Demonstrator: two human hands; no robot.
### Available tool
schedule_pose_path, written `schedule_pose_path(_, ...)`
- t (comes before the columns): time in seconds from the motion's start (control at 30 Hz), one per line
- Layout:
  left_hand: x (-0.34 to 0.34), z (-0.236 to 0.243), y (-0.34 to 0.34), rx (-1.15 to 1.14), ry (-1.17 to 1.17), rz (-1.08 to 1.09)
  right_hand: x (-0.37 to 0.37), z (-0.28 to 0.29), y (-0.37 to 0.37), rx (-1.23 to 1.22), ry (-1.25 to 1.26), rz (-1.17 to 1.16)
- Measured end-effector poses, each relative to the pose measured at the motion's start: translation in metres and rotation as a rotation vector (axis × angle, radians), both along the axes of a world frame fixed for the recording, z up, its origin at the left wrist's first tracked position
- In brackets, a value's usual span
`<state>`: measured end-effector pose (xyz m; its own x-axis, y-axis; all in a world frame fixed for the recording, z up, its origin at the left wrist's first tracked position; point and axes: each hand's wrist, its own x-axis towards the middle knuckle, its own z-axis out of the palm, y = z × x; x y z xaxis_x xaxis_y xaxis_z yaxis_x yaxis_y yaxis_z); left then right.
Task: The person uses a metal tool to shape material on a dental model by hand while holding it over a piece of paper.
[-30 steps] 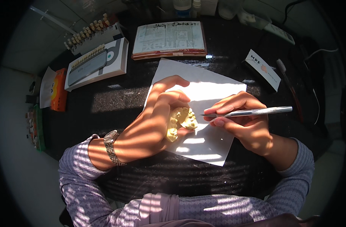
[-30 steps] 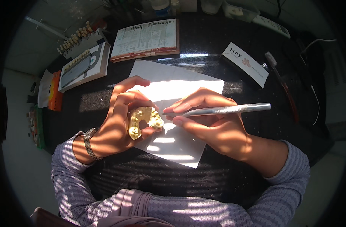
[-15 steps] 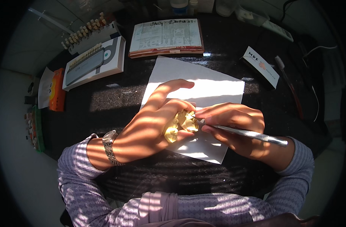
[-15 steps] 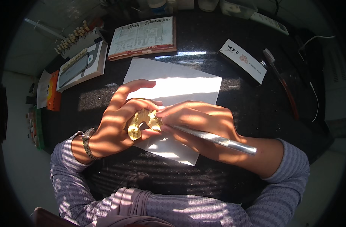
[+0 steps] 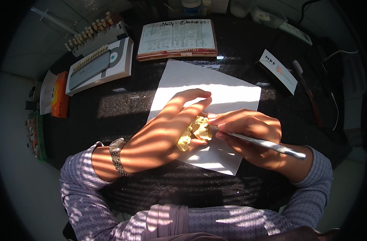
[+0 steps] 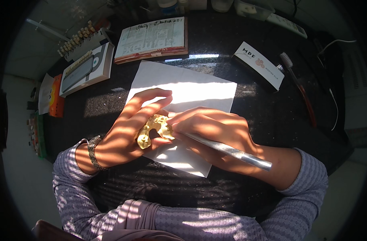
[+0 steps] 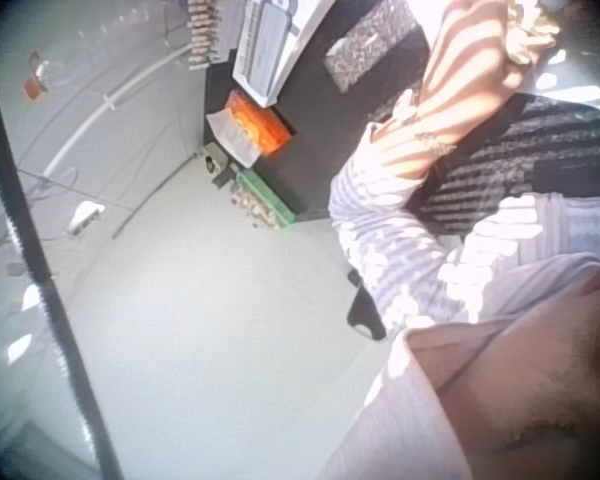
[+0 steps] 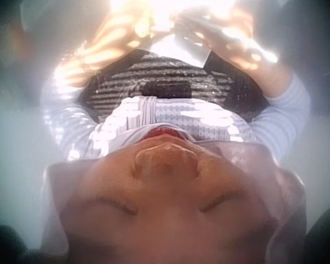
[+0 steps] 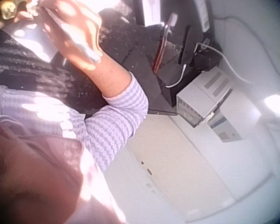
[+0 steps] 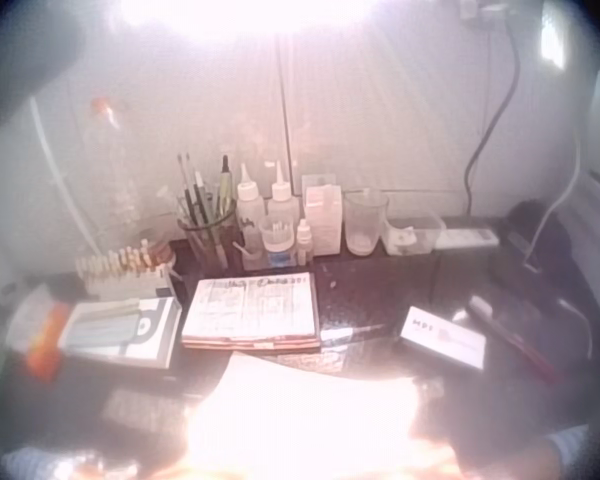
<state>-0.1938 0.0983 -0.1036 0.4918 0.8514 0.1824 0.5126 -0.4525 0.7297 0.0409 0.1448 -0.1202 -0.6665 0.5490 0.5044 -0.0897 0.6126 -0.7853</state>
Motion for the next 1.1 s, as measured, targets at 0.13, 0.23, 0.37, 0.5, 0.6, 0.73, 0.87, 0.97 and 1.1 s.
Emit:
schedule_pose_path(0.13,0.0,0.001,-0.001,-0.006,0.032,-0.008,0.0,0.001,-0.001,-0.028,-0.021,-0.013)
schedule_pose_path(0.23,0.001,0.001,-0.001,-0.011,0.045,-0.011,-0.001,0.0,0.0,-0.017,-0.023,0.0)
schedule_pose_path(0.37,0.001,-0.001,0.0,-0.003,0.031,-0.018,-0.002,-0.002,0.0,-0.004,-0.017,-0.007)
schedule_pose_path(0.5,0.001,0.003,-0.001,-0.013,0.084,-0.022,-0.004,0.0,-0.001,-0.023,-0.002,-0.016)
schedule_pose_path(0.6,0.002,0.001,-0.001,-0.015,0.076,-0.024,-0.004,0.001,-0.002,-0.031,-0.023,-0.022)
schedule_pose_path(0.73,0.001,0.003,0.001,-0.017,0.082,-0.038,-0.002,0.005,-0.001,-0.046,-0.087,-0.025)
schedule_pose_path(0.87,0.0,0.003,0.002,-0.044,0.082,-0.046,0.002,0.011,0.0,-0.066,-0.136,-0.016)
schedule_pose_path(0.97,-0.001,0.0,0.003,-0.026,0.083,-0.064,0.002,0.012,0.002,-0.075,-0.151,-0.006)
schedule_pose_path(1.1,-0.002,0.001,0.003,-0.057,0.072,-0.058,0.003,0.015,0.003,-0.092,-0.173,0.001)
